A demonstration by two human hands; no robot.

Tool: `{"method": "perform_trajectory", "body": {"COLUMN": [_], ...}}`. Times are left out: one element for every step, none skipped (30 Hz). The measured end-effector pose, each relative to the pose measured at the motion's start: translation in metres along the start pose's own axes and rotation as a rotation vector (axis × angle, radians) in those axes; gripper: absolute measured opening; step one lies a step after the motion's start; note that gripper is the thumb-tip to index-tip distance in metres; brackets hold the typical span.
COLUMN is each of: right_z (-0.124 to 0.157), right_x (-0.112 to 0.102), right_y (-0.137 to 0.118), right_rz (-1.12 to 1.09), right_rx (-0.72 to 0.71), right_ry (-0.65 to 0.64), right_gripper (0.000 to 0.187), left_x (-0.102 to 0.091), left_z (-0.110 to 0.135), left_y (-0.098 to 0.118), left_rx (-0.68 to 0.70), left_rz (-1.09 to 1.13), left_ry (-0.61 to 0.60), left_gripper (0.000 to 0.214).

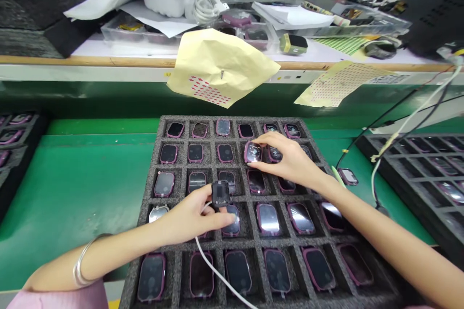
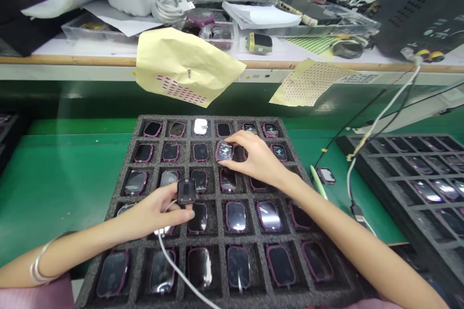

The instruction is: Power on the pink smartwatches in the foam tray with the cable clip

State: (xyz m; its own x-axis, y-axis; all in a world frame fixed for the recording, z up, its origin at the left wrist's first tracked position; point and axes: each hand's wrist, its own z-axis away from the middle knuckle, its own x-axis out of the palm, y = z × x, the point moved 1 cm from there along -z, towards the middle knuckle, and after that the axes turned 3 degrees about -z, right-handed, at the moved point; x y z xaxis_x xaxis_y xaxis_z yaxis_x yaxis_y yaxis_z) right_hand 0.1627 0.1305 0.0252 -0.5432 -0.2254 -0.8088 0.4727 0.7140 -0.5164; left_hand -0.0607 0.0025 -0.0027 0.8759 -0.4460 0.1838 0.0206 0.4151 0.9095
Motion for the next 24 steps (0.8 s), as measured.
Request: {"method": "perform_trajectory", "body": {"right_z": [-0.001,-0.003,-0.005,-0.007,-0.011,-0.017,-0.023,-0.03,-0.037,-0.044,-0.05,-0.055,-0.058,-0.06,-0.061,-0.059,-0.057,-0.053,-0.047,-0.041,-0.034,-0.027,-0.02,-0.014], "right_x": [-0.003,-0.005,-0.007,-0.006,-0.005,-0.002,0.003,0.008,0.014,0.021,0.026,0.03,0.032,0.033,0.032,0.03,0.026,0.023,0.02,0.018,0.018,0.02,0.023,0.027], "right_y": [0.009,0.015,0.017,0.016,0.012,0.006,0.0,-0.006,-0.01,-0.012,-0.013,-0.013,-0.011,-0.01,-0.009,-0.009,-0.012,-0.017,-0.024,-0.032,-0.042,-0.051,-0.059,-0.066], "right_rz": [0.059,0.11,0.151,0.178,0.198,0.217,0.24,0.265,0.292,0.319,0.338,0.347,0.345,0.338,0.336,0.319,0.277,0.208,0.121,0.019,-0.063,-0.098,-0.102,-0.088], "right_rx": [0.007,0.005,-0.009,-0.03,-0.056,-0.082,-0.103,-0.114,-0.117,-0.116,-0.113,-0.112,-0.112,-0.116,-0.117,-0.116,-0.114,-0.115,-0.116,-0.12,-0.132,-0.142,-0.156,-0.182], "right_ry": [-0.04,-0.074,-0.1,-0.114,-0.122,-0.136,-0.162,-0.197,-0.235,-0.267,-0.288,-0.294,-0.291,-0.284,-0.279,-0.264,-0.233,-0.192,-0.153,-0.116,-0.119,-0.16,-0.195,-0.198], "right_gripper": [0.032,0.034,0.035,0.035,0.033,0.03,0.026,0.025,0.026,0.03,0.033,0.035,0.036,0.036,0.036,0.034,0.033,0.031,0.03,0.029,0.03,0.032,0.033,0.033], "left_x": [-0.003,-0.005,-0.007,-0.008,-0.009,-0.009,-0.009,-0.009,-0.009,-0.009,-0.009,-0.01,-0.01,-0.011,-0.012,-0.013,-0.014,-0.015,-0.015,-0.016,-0.015,-0.015,-0.014,-0.014], "left_z": [0.001,0.001,0.001,0.001,0.001,0.001,0.0,0.0,0.0,0.0,0.0,0.0,0.0,0.0,0.0,0.0,0.0,-0.001,-0.001,-0.002,-0.003,-0.003,-0.003,-0.004], "left_y": [0.001,0.001,0.001,0.001,0.0,0.0,-0.001,-0.001,-0.001,-0.001,-0.001,-0.001,-0.001,0.0,0.0,0.0,0.001,0.0,0.0,-0.001,-0.002,-0.003,-0.005,-0.006], "left_rx": [0.005,0.014,0.024,0.033,0.039,0.038,0.034,0.027,0.021,0.019,0.021,0.027,0.034,0.039,0.038,0.033,0.027,0.022,0.018,0.015,0.013,0.014,0.018,0.025], "left_rz": [0.006,0.015,0.025,0.034,0.041,0.047,0.052,0.057,0.062,0.067,0.07,0.073,0.076,0.079,0.085,0.093,0.103,0.114,0.126,0.136,0.143,0.143,0.14,0.133], "left_ry": [0.011,0.016,0.014,0.009,0.004,0.003,0.008,0.014,0.019,0.019,0.014,0.009,0.003,-0.001,-0.004,-0.006,-0.006,-0.004,-0.003,0.0,0.003,0.011,0.024,0.042], "left_gripper": [0.029,0.027,0.025,0.025,0.024,0.025,0.025,0.026,0.027,0.027,0.027,0.027,0.027,0.026,0.026,0.025,0.025,0.026,0.028,0.031,0.035,0.038,0.041,0.042]}}
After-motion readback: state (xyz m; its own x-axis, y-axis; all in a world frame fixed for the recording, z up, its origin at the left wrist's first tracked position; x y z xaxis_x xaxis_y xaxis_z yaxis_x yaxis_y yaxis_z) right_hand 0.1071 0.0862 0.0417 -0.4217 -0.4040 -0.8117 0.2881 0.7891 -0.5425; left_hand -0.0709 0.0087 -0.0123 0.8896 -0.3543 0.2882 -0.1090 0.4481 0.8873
